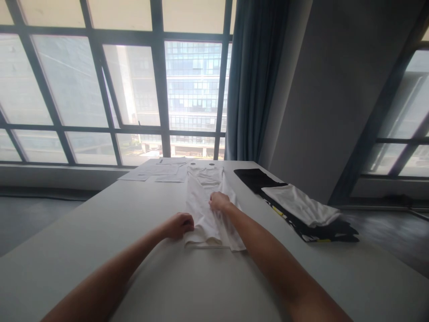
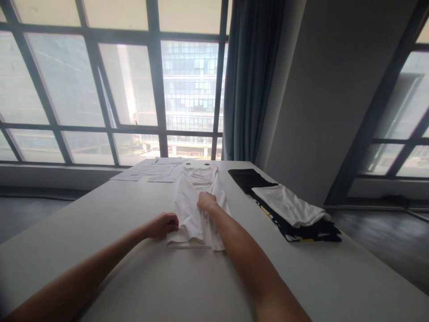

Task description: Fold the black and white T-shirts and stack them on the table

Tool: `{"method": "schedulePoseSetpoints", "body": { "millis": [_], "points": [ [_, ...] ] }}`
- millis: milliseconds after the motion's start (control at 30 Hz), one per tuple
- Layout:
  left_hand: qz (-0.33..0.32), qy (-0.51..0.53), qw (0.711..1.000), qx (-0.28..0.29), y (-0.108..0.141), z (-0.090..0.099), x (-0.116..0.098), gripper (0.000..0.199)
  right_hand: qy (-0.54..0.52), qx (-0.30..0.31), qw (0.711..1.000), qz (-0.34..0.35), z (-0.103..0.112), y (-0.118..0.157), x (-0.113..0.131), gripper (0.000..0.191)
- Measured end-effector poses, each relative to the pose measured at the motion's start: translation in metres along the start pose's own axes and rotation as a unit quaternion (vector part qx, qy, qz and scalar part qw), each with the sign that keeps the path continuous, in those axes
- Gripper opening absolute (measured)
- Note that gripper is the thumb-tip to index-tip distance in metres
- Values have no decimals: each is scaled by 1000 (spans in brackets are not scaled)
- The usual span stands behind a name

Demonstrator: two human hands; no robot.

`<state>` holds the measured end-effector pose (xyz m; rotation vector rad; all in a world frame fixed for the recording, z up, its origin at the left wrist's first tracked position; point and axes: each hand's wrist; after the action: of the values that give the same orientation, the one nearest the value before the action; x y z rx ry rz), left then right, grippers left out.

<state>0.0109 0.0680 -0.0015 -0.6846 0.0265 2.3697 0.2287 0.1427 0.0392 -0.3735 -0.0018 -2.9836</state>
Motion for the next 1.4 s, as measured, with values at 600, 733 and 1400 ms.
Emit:
{"method": "schedulePoseSetpoints", "body": {
  "millis": [600,733,1400],
  "points": [
    [4,95,994,-51,2,-8,7,9,68,-56,989,116,-22,-165,14,33],
    [3,92,995,-49,2,-7,5,12,89,-61,985,132,-28,-182,13,36],
    [-53,56,990,-115,9,4,-3,36,57,-52,990,116,-24,-175,-22,34]
  ]
}}
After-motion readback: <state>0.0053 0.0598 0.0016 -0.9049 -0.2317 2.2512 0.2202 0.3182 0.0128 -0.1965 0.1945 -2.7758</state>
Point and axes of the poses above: each hand's wrist, its own y-axis away from the middle knuckle, its own z-axis out of the back of the hand, x = y × z, and after that the axes turned 8 degrees about -y, right-handed
